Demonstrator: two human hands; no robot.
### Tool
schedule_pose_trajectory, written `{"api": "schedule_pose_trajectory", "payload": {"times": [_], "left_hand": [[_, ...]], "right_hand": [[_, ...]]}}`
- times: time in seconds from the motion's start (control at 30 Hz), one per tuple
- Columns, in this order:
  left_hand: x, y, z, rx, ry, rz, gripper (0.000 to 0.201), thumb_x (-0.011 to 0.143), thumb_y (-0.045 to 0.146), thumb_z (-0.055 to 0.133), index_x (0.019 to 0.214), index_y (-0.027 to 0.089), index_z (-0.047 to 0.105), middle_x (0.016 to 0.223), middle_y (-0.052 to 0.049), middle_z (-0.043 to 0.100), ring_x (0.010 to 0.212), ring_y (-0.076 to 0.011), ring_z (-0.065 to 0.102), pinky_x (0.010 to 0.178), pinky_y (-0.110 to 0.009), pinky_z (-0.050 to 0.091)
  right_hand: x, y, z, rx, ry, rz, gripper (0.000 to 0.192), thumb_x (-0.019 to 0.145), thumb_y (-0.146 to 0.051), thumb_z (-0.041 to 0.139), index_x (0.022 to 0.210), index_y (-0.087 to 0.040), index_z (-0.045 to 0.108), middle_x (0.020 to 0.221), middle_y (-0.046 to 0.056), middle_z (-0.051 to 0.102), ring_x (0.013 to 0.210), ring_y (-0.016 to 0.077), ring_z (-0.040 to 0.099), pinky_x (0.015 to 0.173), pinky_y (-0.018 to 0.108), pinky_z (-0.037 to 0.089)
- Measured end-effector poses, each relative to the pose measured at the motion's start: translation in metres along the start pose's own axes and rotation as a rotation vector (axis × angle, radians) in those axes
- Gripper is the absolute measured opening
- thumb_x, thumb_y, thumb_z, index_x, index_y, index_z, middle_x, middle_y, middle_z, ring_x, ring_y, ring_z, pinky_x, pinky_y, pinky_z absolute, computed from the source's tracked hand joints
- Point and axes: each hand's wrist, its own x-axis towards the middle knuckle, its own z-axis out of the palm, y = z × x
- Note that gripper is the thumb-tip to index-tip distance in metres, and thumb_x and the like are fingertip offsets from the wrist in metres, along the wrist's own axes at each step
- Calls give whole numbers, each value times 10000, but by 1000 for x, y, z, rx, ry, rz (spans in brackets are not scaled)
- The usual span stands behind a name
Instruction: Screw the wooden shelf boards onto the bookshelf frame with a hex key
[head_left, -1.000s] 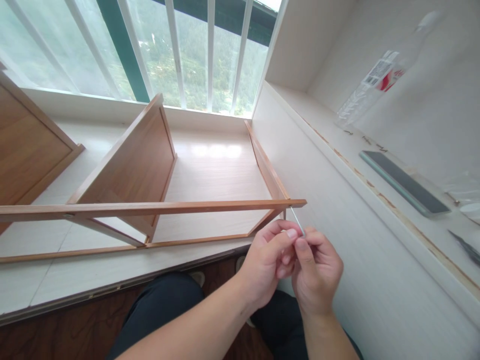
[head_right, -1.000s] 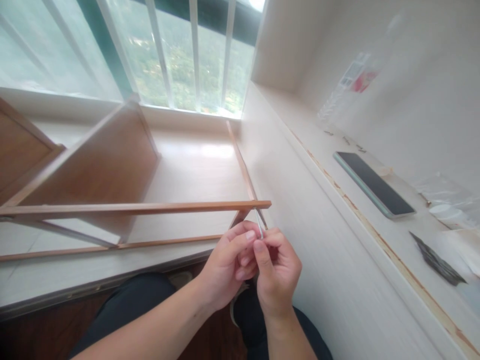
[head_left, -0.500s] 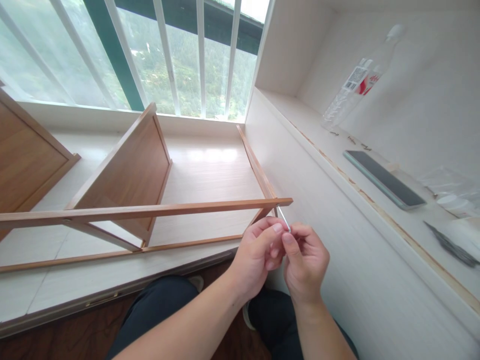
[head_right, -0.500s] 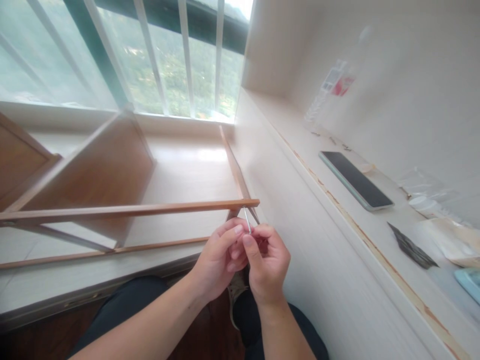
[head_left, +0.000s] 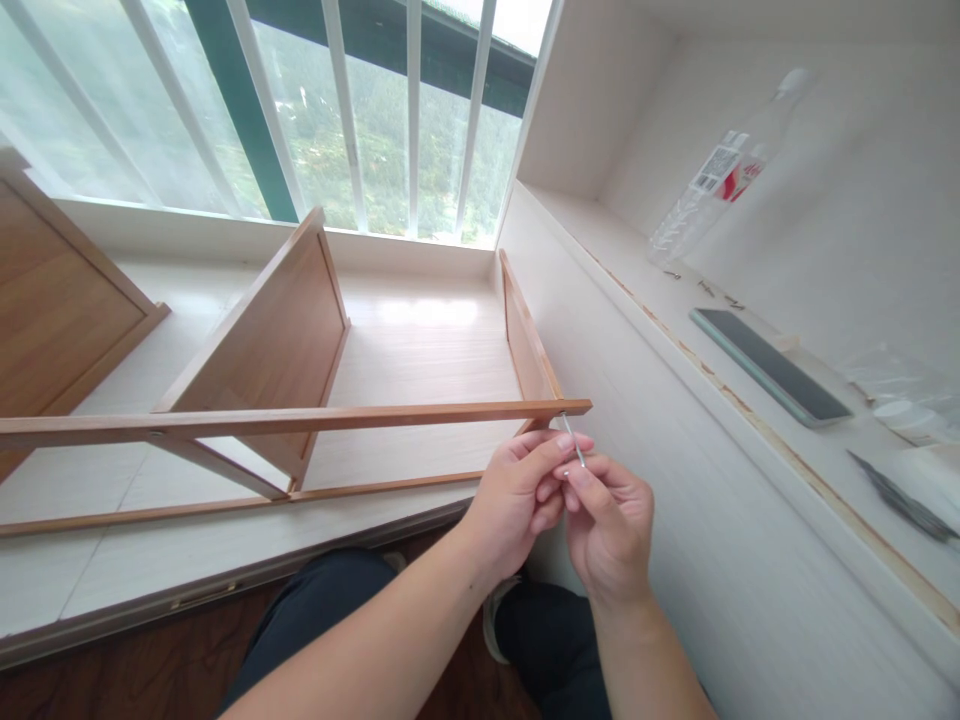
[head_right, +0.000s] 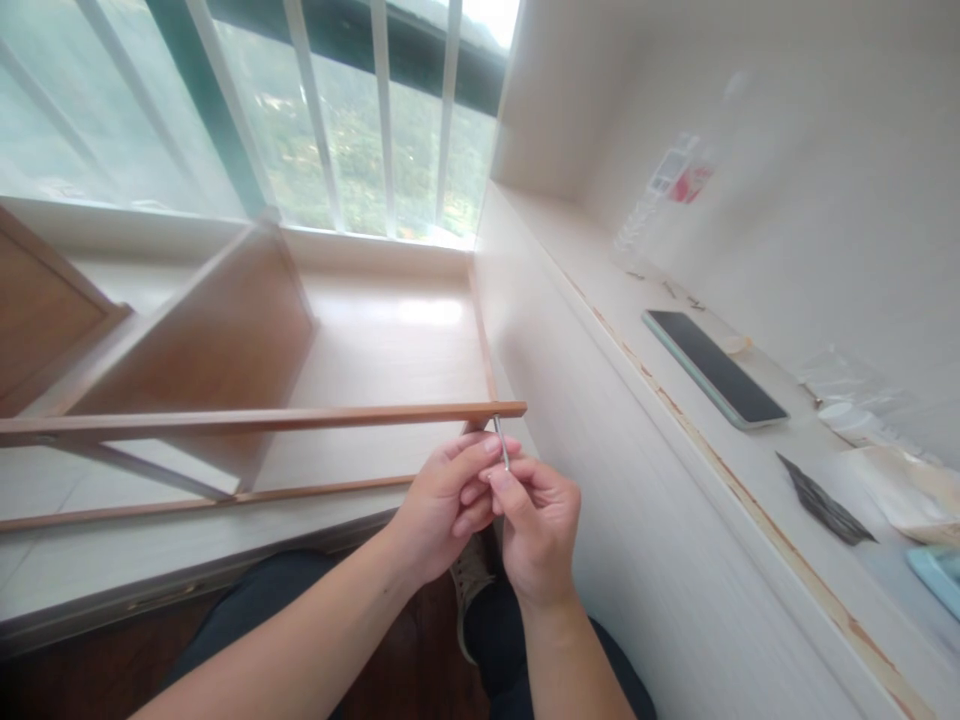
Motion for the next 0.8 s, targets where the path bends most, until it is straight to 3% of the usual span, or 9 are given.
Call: {"api": "schedule_pose_trajectory", "payload": {"times": [0.27, 0.43, 0.53, 0.6, 0.7, 0.8], "left_hand": [[3, 6, 2, -10, -45, -42, 312, 767, 361, 792, 912, 96, 712, 384, 95, 397, 291, -47, 404, 278, -157, 136], [3, 6, 3, 5, -22, -36, 342, 742, 400, 803, 882, 103, 705, 394, 95, 401, 295, -38, 380, 294, -163, 135], [4, 5, 3, 23, 1, -8, 332, 744, 404, 802, 849, 107, 700, 413, 84, 416, 348, -34, 396, 349, -159, 178], [5, 4, 3, 27, 9, 0, 320, 754, 401, 795, 848, 111, 699, 423, 91, 394, 374, -29, 376, 389, -162, 200], [6, 3, 3, 24, 12, -7, 309, 768, 404, 784, 857, 120, 701, 436, 102, 357, 388, -17, 298, 419, -171, 193], [6, 3, 3, 23, 35, -11, 307, 754, 399, 795, 849, 121, 705, 445, 101, 344, 409, -17, 264, 428, -175, 163]], "right_hand": [[8, -10, -3, 184, -57, 142, 207, 845, -296, 654, 706, -160, 726, 491, -43, 479, 531, 185, 672, 454, 304, 598], [7, -14, -3, 107, -90, 166, 246, 900, -330, 615, 735, -159, 680, 545, -34, 512, 548, 172, 664, 491, 308, 597], [5, -10, -1, 6, -55, 47, 245, 916, -336, 630, 735, -172, 601, 601, -21, 577, 512, 136, 629, 486, 265, 560], [3, -6, -2, -88, 38, -89, 161, 895, -302, 677, 820, -194, 585, 638, -36, 600, 521, 119, 615, 497, 240, 537], [0, 1, -7, -317, 176, -350, 163, 847, -221, 737, 971, -218, 632, 741, -34, 644, 609, 111, 626, 578, 241, 537], [0, 7, -13, -511, 173, -521, 189, 829, -191, 751, 1004, -222, 686, 795, -10, 672, 672, 126, 627, 644, 275, 544]]}}
